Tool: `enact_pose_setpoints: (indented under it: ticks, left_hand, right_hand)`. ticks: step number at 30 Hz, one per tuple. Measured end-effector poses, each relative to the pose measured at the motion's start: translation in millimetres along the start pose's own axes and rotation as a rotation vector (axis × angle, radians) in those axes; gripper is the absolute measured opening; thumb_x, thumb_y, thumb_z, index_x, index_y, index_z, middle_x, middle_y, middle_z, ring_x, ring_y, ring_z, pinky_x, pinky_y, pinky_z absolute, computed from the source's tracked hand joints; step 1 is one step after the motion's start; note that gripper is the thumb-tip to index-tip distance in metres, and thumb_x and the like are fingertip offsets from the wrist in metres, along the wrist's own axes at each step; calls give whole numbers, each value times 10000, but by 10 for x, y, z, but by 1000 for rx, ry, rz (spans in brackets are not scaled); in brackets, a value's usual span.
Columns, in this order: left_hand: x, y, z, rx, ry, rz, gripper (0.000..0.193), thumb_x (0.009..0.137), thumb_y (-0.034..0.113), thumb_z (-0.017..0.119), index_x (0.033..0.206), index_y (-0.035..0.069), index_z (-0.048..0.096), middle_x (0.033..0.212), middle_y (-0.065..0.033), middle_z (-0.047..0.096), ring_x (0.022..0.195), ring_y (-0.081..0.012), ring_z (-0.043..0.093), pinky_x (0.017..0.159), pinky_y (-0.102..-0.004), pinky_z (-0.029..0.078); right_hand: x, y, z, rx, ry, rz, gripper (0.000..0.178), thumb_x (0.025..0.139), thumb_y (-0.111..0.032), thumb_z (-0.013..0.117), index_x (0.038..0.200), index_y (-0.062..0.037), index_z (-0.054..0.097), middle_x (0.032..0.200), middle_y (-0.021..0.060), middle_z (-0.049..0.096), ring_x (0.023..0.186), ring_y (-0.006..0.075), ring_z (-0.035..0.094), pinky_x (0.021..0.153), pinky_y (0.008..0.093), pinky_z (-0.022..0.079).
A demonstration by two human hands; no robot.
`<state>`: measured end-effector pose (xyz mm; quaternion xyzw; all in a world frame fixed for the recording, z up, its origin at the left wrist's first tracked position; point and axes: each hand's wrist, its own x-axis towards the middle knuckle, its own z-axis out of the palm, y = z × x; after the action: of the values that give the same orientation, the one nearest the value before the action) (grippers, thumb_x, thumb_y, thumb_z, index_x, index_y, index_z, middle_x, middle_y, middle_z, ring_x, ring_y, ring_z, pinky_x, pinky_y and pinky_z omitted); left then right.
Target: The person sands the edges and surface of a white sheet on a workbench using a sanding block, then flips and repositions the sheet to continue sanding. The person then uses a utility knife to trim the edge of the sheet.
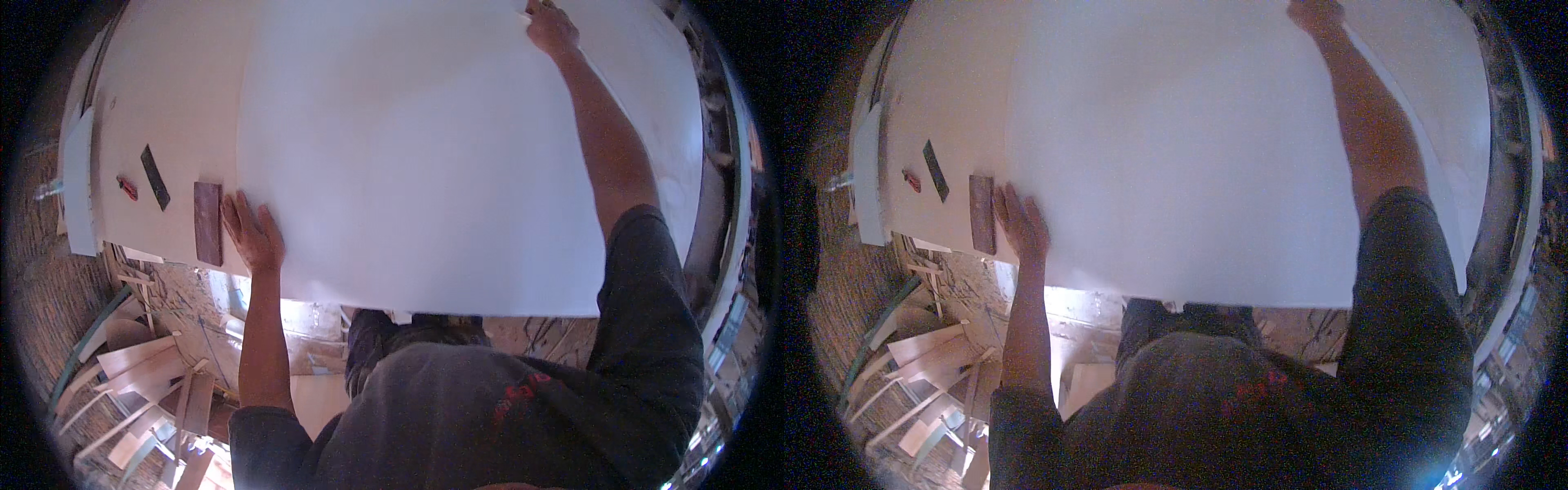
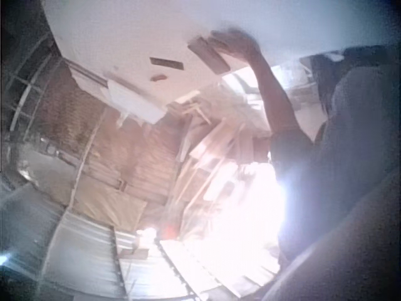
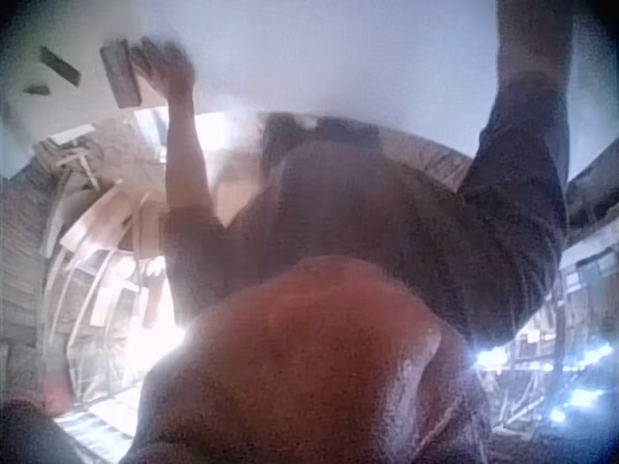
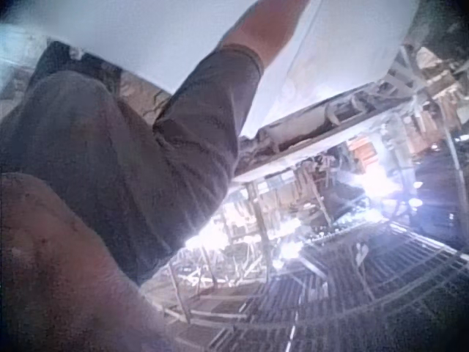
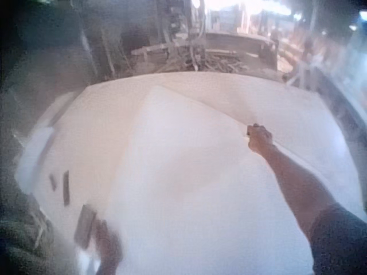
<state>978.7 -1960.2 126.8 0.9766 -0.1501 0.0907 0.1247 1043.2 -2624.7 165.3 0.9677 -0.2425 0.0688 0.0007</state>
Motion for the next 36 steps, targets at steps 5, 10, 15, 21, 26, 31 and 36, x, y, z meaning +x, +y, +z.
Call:
enact_pose_setpoints:
  ticks: [5, 10, 15, 21, 26, 31, 36]
  left_hand:
    - [22, -15, 110, 28, 4, -10, 605, 1057, 373, 497, 1521, -9, 429, 1577, -334, 351, 1495, -485, 293, 1246, -568, 212]
    - [44, -127, 330, 48, 93, 66, 626, 1057, 420, 477, 1524, 7, 425, 1564, -333, 368, 1504, -465, 291, 1248, -556, 214]
    - [119, -130, 317, 76, 42, 26, 690, 1045, 505, 460, 1541, 28, 413, 1583, -316, 348, 1521, -444, 265, 1251, -533, 222]
    - [107, -170, 338, 41, 2, 39, 700, 1040, 526, 463, 1554, 54, 408, 1595, -307, 328, 1527, -437, 253, 1259, -536, 198]
    - [97, -164, 230, 53, 6, 68, 685, 1046, 494, 474, 1568, 59, 386, 1593, -305, 316, 1532, -444, 227, 1262, -547, 180]
    - [74, -94, 176, 39, -37, 87, 666, 1053, 455, 476, 1581, 65, 365, 1596, -312, 301, 1534, -452, 213, 1263, -557, 170]
    - [38, -161, 125, 5, -19, 115, 643, 1044, 375, 516, 1581, 57, 361, 1629, -287, 264, 1536, -467, 208, 1260, -573, 174]
  right_hand:
    - [-1116, -372, -181, -105, -186, 103, 276, 935, -114, 551, 1171, -214, 654, 1237, 58, 635, 1226, 331, 610, 956, 531, 539]
    - [-2875, -839, -484, -113, -207, 25, 254, 926, -185, 591, 1169, -144, 650, 1181, 99, 641, 1136, 338, 645, 866, 523, 599]
    - [-4699, -1428, -799, -45, -274, 28, 217, 852, -152, 664, 1068, -149, 664, 1098, 80, 626, 1051, 300, 646, 743, 465, 609]
    - [-6034, -1644, -983, 124, -263, 220, 153, 845, -138, 720, 991, -136, 674, 1063, 90, 618, 1092, 334, 620, 850, 488, 550]
    - [-5582, -1794, -1104, 31, 7, 109, 318, 751, -132, 744, 1056, -151, 657, 1081, 85, 616, 1036, 318, 607, 804, 459, 553]
    - [-4990, -1710, -701, 47, -15, 19, 336, 697, -3, 712, 993, -147, 646, 1032, 67, 585, 1047, 328, 589, 804, 449, 541]
    - [-3768, -1531, -511, 17, -34, -31, 329, 706, -92, 721, 1029, -128, 665, 1095, 95, 628, 1050, 327, 609, 772, 447, 576]
